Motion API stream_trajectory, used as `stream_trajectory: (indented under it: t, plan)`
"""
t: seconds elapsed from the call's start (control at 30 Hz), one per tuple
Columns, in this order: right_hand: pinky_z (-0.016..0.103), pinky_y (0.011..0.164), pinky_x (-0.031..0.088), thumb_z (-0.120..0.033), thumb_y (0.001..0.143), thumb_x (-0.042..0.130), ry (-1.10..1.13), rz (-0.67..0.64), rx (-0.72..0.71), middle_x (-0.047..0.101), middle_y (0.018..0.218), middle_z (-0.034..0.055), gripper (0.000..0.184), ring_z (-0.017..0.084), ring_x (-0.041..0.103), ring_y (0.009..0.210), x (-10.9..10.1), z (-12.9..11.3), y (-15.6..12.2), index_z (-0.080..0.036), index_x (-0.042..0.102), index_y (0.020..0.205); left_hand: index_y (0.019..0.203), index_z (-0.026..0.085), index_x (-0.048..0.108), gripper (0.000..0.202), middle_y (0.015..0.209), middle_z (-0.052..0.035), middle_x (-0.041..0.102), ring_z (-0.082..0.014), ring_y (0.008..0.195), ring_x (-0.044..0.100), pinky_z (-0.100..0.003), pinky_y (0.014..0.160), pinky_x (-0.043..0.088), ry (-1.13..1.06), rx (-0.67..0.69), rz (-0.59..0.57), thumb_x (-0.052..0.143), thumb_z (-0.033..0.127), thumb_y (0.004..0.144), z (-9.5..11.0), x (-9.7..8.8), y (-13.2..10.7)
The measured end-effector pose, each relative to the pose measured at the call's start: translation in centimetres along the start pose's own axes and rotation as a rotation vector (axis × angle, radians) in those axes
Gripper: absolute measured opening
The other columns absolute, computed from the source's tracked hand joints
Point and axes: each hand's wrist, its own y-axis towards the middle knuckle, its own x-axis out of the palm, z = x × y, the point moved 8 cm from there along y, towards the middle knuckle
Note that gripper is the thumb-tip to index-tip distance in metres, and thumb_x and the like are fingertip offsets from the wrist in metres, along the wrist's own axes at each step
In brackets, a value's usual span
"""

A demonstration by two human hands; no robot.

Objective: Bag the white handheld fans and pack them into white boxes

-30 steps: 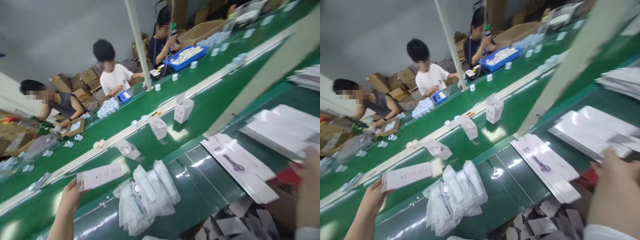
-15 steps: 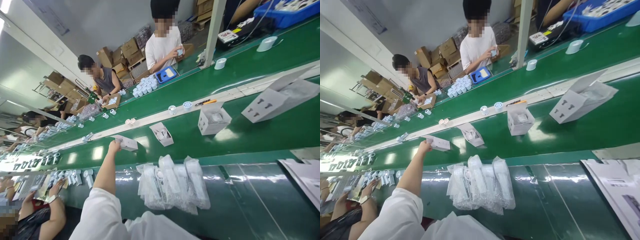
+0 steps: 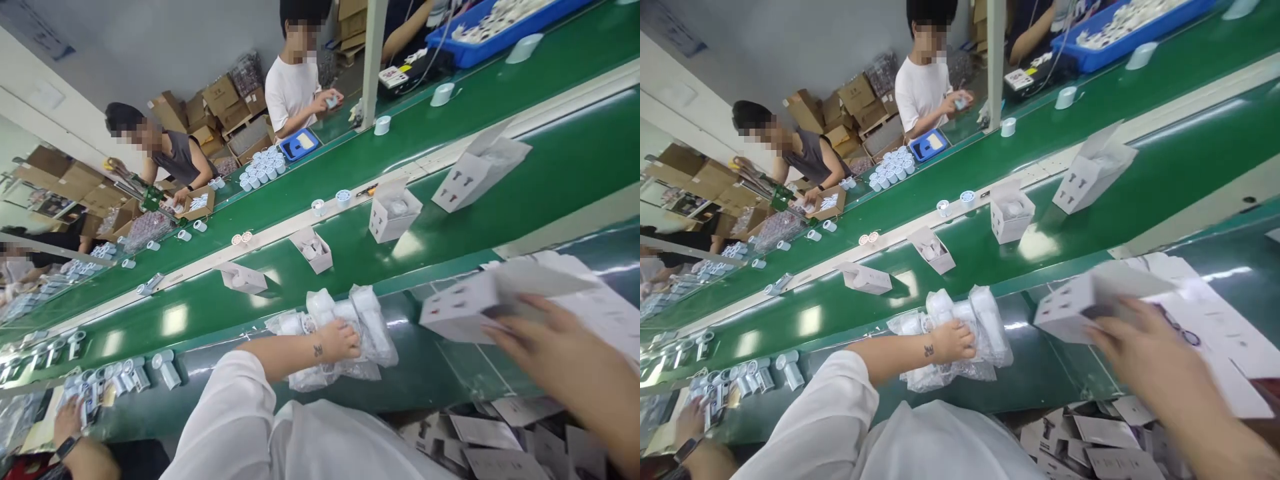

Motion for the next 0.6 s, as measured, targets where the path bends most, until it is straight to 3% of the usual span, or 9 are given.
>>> stream_trajectory:
  t: [0.13,0.23,0.3,0.37,0.43,0.5,0.6]
  plan:
    - [0.040,0.059,0.055,-0.041,0.093,0.051,0.002,-0.047,-0.106,0.056,0.118,0.0198,0.028,0.031,0.065,0.085,2.8,-4.9,-0.4,-0.018,0.066,0.098,0.107,0.029,0.064,0.037,0.093,-0.0105,0.065,-0.0230,0.079,0.055,-0.037,0.074,0.037,0.130,0.116,-0.056,0.064,0.012,0.075,-0.7,0.6,-0.3]
    - [0.040,0.065,0.057,-0.043,0.090,0.058,0.085,0.060,-0.092,0.055,0.110,0.0189,0.029,0.034,0.062,0.095,2.7,-5.7,-0.9,-0.019,0.061,0.107,0.119,0.026,0.058,0.041,0.091,-0.0118,0.063,-0.0213,0.075,0.053,-0.034,0.070,0.035,0.188,0.239,-0.065,0.059,0.014,0.080,-0.7,-0.6,-1.2]
    - [0.040,0.071,0.058,-0.044,0.088,0.062,0.156,0.127,-0.113,0.053,0.109,0.0183,0.033,0.033,0.060,0.098,2.7,-5.7,-1.5,-0.020,0.060,0.109,0.123,0.020,0.055,0.046,0.096,-0.0139,0.062,-0.0224,0.079,0.053,-0.034,0.070,0.037,0.178,0.227,-0.066,0.060,0.016,0.078,-1.3,-2.5,-1.9]
    - [0.043,0.077,0.059,-0.046,0.086,0.063,0.219,0.147,-0.129,0.049,0.110,0.0175,0.036,0.033,0.059,0.101,3.3,-5.4,-2.1,-0.019,0.060,0.110,0.121,0.017,0.056,0.044,0.100,-0.0156,0.060,-0.0245,0.084,0.054,-0.035,0.071,0.040,0.137,0.081,-0.051,0.060,0.018,0.077,-2.9,-5.4,-3.1]
    - [0.046,0.080,0.059,-0.048,0.086,0.062,0.273,0.106,-0.119,0.044,0.115,0.0182,0.041,0.033,0.057,0.104,4.4,-5.1,-2.5,-0.017,0.059,0.113,0.114,0.016,0.059,0.039,0.103,-0.0158,0.059,-0.0259,0.088,0.055,-0.036,0.073,0.043,0.049,-0.140,0.045,0.058,0.020,0.075,-4.7,-9.7,-5.1]
    - [0.048,0.083,0.058,-0.046,0.086,0.061,0.312,0.031,-0.091,0.040,0.121,0.0199,0.044,0.035,0.056,0.109,5.5,-4.9,-2.7,-0.015,0.057,0.117,0.108,0.018,0.061,0.037,0.105,-0.0138,0.058,-0.0253,0.092,0.056,-0.036,0.077,0.046,-0.116,-0.309,0.261,0.057,0.021,0.072,-5.8,-14.8,-7.7]
    - [0.049,0.086,0.057,-0.043,0.085,0.059,0.378,-0.033,-0.056,0.034,0.131,0.0217,0.046,0.037,0.053,0.116,5.8,-4.9,-2.2,-0.014,0.054,0.120,0.105,0.020,0.060,0.031,0.106,-0.0103,0.060,-0.0224,0.096,0.058,-0.034,0.085,0.048,-0.514,-0.350,0.684,0.056,0.023,0.075,-5.6,-21.2,-10.4]
